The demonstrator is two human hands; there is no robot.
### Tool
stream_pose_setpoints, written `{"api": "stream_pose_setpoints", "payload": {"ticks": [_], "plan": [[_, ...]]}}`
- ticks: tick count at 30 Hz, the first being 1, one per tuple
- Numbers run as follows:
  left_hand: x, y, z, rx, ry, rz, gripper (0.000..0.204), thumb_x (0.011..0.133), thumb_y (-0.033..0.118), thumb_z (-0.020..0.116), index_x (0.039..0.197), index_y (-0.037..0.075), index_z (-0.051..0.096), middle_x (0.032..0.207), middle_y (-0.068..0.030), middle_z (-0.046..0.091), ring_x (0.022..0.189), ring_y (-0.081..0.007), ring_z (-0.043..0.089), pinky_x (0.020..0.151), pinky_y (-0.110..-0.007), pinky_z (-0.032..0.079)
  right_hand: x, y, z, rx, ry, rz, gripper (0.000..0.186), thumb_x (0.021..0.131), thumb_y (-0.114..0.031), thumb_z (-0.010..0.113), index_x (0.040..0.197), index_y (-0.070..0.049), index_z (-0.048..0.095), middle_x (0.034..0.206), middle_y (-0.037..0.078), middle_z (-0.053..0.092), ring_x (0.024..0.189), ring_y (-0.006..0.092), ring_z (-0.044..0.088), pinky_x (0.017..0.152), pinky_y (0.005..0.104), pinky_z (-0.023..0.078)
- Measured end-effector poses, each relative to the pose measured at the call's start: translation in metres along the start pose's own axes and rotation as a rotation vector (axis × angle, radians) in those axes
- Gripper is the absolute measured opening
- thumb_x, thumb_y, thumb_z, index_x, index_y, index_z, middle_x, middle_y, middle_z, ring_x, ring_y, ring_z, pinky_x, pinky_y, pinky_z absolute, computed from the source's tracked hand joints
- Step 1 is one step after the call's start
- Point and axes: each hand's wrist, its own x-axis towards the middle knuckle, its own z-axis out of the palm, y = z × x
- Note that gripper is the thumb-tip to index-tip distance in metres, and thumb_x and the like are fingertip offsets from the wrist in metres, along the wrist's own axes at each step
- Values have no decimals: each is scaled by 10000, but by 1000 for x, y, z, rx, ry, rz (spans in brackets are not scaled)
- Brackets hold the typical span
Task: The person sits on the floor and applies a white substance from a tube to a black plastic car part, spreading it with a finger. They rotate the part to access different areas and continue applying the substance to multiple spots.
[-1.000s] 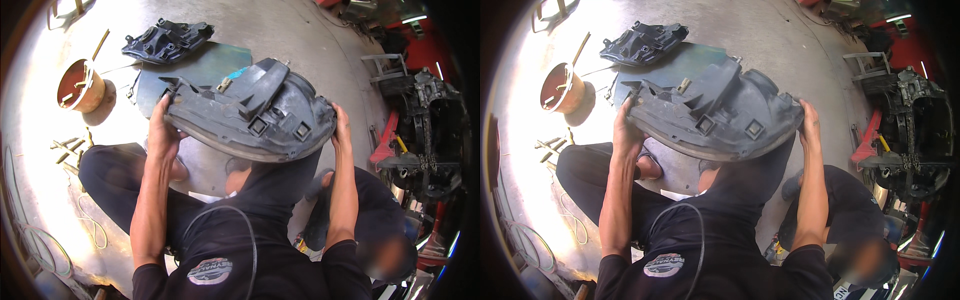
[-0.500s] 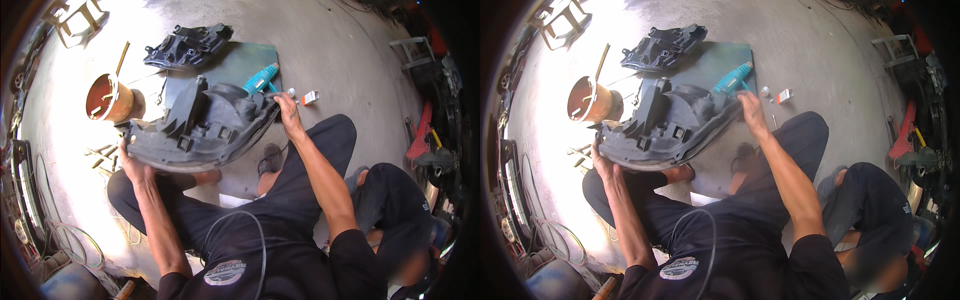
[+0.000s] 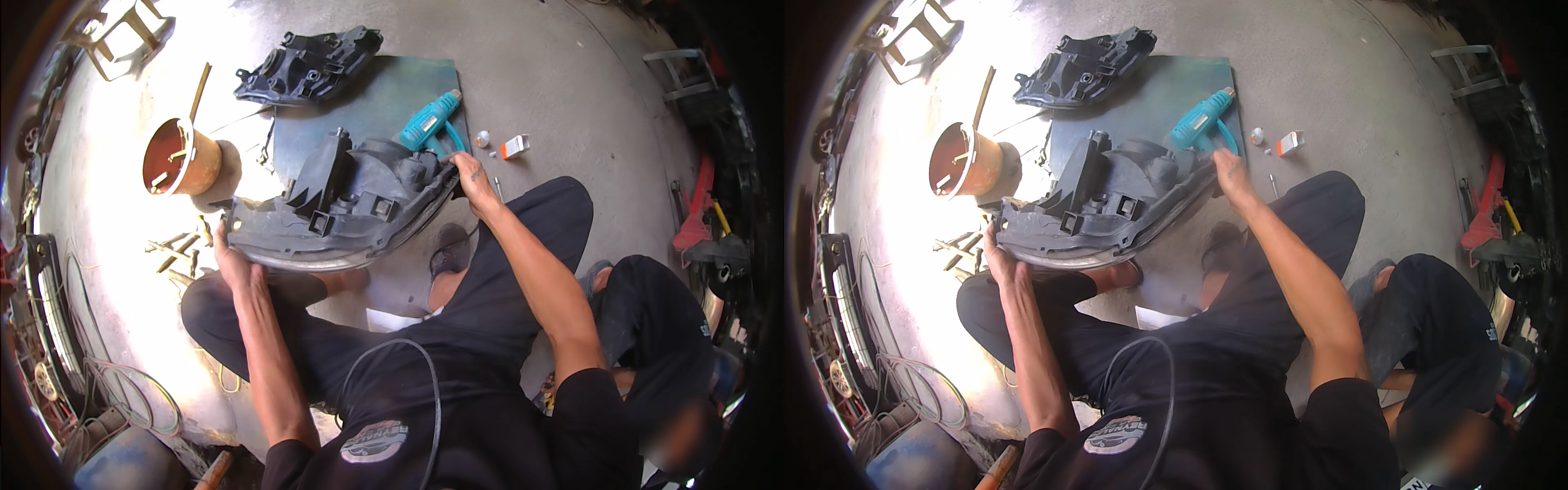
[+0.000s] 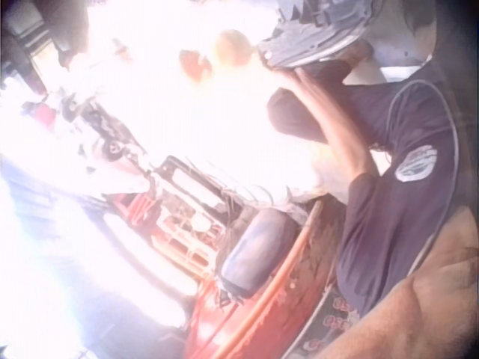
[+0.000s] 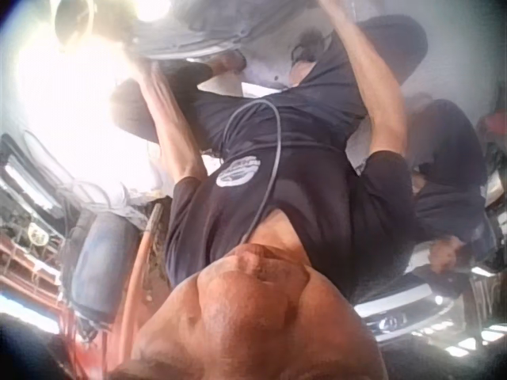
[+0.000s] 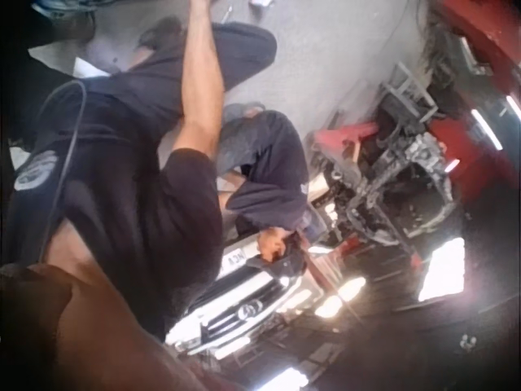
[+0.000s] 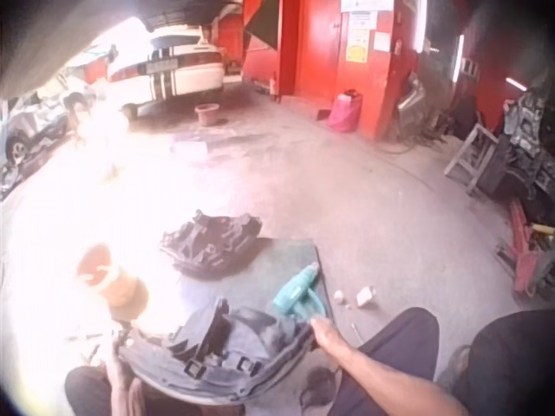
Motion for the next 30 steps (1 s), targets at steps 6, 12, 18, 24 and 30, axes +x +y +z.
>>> {"api": "stream_pose_setpoints", "payload": {"ticks": [6,12,18,24,30], "plan": [[26,2,12,55,9,163,317,990,268,721,1187,22,679,1146,-107,717,1063,-254,695,996,-408,547,31,46,30,83,-28,-97,304,985,-265,562,1100,-32,720,1174,66,668,1148,186,553,1055,344,385],[50,7,6,111,49,320,325,964,163,757,1180,-27,604,1138,-157,696,1030,-260,702,935,-413,584,64,103,89,243,4,17,318,986,-291,594,1136,-34,705,1182,82,661,1152,209,567,1046,354,412],[58,-12,17,164,173,382,458,971,141,757,1308,-33,500,1233,-165,653,1099,-248,658,938,-389,557,69,101,115,355,-14,175,439,982,-272,614,1325,-4,664,1365,119,644,1304,243,536,1114,366,388],[69,-38,9,179,212,371,730,946,131,792,1476,-40,320,1272,-187,615,1115,-245,637,943,-391,547,66,102,114,310,-16,187,561,1002,-275,615,1464,42,576,1535,190,564,1475,297,451,1213,391,318],[65,-43,22,205,300,409,759,942,124,800,1487,-64,306,1232,-205,627,1095,-247,656,927,-389,563,40,34,100,-229,60,-60,443,1019,-249,603,1328,62,667,1393,245,644,1282,349,621,1066,393,480]]}}
